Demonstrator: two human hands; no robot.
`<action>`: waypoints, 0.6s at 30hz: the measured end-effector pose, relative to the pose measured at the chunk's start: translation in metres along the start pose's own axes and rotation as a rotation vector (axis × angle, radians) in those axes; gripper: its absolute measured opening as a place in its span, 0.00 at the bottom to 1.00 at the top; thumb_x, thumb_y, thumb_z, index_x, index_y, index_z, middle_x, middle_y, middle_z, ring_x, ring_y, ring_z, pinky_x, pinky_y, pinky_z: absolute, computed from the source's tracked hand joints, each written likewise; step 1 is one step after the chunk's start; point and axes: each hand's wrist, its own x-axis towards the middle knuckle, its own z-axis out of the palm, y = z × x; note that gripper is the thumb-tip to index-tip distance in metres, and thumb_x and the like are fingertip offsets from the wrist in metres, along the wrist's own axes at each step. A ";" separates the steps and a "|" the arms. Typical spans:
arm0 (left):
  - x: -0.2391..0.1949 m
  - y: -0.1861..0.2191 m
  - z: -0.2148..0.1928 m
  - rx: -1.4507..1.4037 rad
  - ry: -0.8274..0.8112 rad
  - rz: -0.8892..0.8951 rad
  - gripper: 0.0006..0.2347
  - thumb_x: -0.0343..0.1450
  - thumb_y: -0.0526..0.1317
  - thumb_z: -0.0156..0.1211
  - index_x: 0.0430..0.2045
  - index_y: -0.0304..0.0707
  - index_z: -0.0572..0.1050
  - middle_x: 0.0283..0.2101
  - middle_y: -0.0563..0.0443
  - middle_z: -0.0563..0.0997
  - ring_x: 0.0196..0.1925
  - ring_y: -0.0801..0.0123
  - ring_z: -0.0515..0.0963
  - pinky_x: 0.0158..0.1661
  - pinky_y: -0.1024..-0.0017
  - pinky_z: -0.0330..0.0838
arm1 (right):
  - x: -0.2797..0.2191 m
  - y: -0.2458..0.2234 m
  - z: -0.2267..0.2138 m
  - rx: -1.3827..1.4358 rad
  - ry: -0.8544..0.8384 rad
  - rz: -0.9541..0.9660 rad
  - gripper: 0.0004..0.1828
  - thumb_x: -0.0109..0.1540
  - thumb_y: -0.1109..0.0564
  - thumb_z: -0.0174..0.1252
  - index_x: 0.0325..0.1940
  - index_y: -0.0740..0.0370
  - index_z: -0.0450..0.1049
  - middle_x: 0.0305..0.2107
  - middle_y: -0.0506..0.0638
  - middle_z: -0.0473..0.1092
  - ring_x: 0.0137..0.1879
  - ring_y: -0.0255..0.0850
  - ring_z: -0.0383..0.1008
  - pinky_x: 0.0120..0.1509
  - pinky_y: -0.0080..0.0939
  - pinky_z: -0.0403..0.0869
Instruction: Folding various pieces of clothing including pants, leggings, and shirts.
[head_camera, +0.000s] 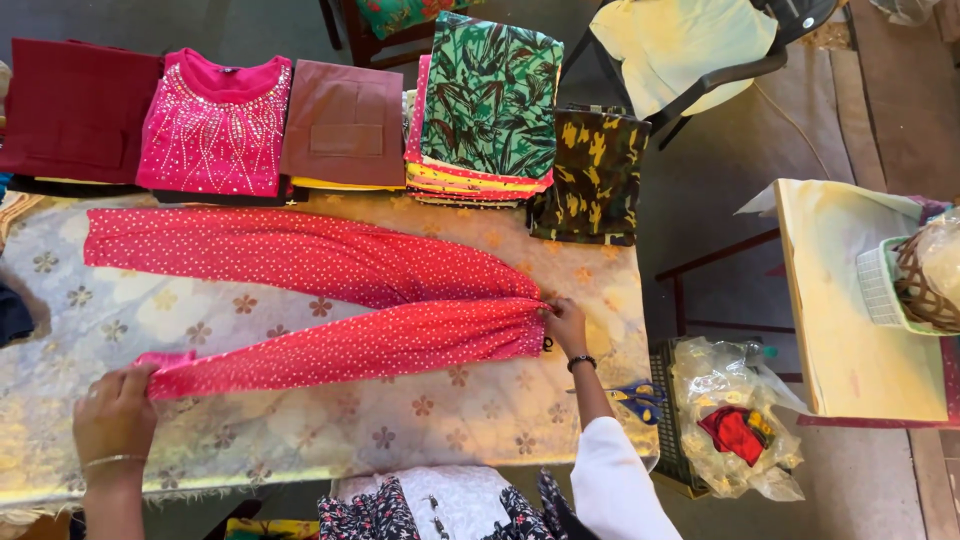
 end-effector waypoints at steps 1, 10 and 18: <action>0.009 0.006 -0.002 0.001 0.001 -0.002 0.02 0.81 0.37 0.61 0.43 0.51 0.75 0.45 0.53 0.81 0.46 0.61 0.79 0.43 0.63 0.70 | -0.001 -0.005 -0.001 0.000 -0.001 -0.002 0.09 0.57 0.58 0.71 0.39 0.62 0.80 0.33 0.55 0.75 0.37 0.41 0.76 0.44 0.40 0.75; 0.042 0.017 0.003 -0.203 -0.052 -0.046 0.13 0.71 0.31 0.56 0.47 0.50 0.78 0.42 0.45 0.81 0.41 0.49 0.81 0.46 0.55 0.76 | -0.005 -0.027 0.003 0.285 0.001 0.081 0.21 0.55 0.57 0.68 0.51 0.59 0.73 0.40 0.50 0.77 0.44 0.38 0.77 0.50 0.38 0.76; 0.032 0.005 0.020 -0.186 -0.132 -0.099 0.07 0.76 0.43 0.56 0.44 0.50 0.79 0.40 0.48 0.81 0.41 0.51 0.81 0.40 0.56 0.75 | -0.035 -0.022 0.015 0.456 -0.060 0.140 0.18 0.65 0.49 0.64 0.52 0.61 0.72 0.36 0.41 0.69 0.41 0.30 0.67 0.46 0.33 0.70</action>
